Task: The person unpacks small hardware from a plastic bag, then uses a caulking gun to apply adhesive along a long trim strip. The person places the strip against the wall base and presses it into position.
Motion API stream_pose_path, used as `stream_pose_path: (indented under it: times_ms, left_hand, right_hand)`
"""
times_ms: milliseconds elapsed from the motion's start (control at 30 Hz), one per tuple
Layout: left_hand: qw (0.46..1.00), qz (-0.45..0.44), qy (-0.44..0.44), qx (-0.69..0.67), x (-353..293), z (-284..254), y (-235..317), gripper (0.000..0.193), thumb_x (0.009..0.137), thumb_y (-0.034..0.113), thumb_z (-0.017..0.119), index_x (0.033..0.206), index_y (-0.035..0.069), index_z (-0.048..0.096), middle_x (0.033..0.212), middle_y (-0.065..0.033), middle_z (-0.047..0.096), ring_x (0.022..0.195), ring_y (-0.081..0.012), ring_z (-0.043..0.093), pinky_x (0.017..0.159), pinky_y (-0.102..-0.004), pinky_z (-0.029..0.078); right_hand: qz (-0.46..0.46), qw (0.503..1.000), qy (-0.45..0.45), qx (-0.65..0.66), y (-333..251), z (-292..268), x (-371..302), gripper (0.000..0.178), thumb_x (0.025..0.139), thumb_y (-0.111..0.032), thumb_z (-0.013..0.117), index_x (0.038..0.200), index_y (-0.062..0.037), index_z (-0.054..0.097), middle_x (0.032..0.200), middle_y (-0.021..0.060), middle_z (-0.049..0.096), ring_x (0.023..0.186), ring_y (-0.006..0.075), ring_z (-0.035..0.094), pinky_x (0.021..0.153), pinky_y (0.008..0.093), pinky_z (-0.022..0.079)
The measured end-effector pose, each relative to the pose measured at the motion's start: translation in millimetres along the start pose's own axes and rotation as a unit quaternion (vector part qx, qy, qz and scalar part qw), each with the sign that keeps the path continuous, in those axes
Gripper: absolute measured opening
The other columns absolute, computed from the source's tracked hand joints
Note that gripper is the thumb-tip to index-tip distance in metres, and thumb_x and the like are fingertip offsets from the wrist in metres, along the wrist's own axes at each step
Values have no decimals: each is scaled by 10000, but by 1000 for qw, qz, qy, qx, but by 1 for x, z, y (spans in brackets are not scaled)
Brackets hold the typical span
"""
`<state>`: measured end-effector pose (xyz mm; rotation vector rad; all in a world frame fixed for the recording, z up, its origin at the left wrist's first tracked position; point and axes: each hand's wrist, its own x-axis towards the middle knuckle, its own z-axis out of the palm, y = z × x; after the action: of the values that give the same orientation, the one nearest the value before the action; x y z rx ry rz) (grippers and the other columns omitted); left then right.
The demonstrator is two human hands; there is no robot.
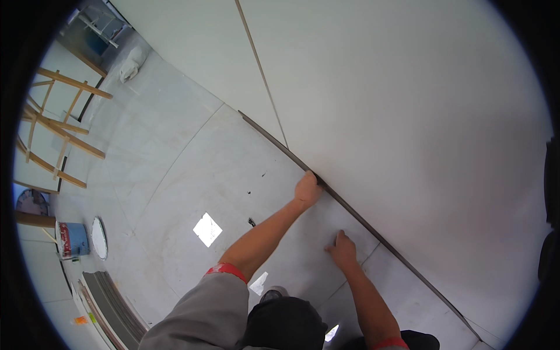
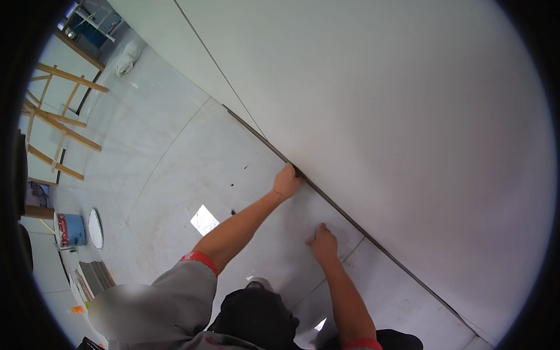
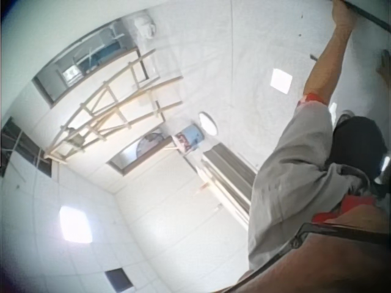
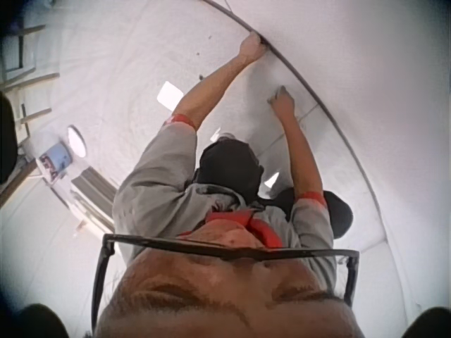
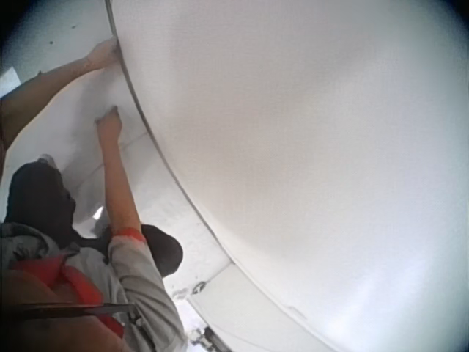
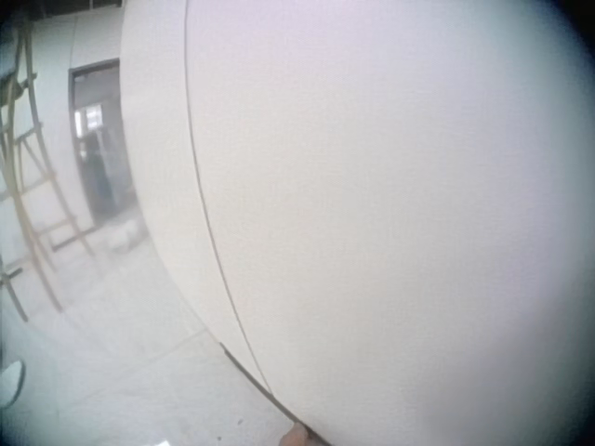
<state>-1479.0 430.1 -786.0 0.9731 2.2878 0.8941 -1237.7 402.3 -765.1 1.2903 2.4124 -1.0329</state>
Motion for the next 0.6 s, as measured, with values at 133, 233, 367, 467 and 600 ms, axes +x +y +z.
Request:
stream_pose_path:
  times_ms: [133, 233, 367, 467, 600]
  left_hand:
    - [995, 24, -83, -48, -41, 17, 29, 418, 766, 214, 769, 1026, -33, 553, 1007, -254, 659, 960, -429, 652, 832, -478, 529]
    - [976, 112, -184, -13, -69, 22, 50, 405, 762, 246, 771, 995, -16, 570, 1007, -235, 657, 934, -403, 658, 826, -453, 529]
    - [960, 192, -190, 71, -73, 42, 50, 337, 752, 261, 767, 904, -6, 628, 953, -204, 688, 889, -377, 672, 795, -447, 535]
    - [965, 119, -234, -7, -70, 20, 30, 317, 739, 266, 779, 849, -13, 679, 861, -197, 715, 807, -343, 691, 749, -437, 549]
    - [978, 41, -191, -78, -67, 30, 7, 330, 763, 262, 791, 864, -31, 677, 797, -174, 704, 754, -279, 686, 703, -381, 562]
  right_hand:
    - [-21, 999, 39, 24, 6, 6, 0, 462, 729, -231, 844, 969, 5, 527, 880, 178, 667, 829, 374, 665, 768, 451, 526]
    - [-38, 999, 26, 17, 13, -1, -8, 476, 744, -256, 828, 1019, 15, 548, 935, 198, 668, 899, 377, 665, 802, 436, 529]
    - [-90, 992, -51, 76, 40, -38, -25, 470, 783, -287, 794, 1080, 1, 569, 1015, 209, 659, 981, 385, 646, 853, 457, 517]
    - [-128, 981, -104, -98, 77, -83, -64, 417, 817, -293, 765, 1079, -26, 579, 1050, 200, 658, 1016, 386, 636, 871, 482, 507]
    - [-213, 943, -170, -193, 127, -154, -120, 347, 851, -306, 738, 1026, -45, 591, 1021, 171, 657, 1006, 379, 633, 843, 499, 506]
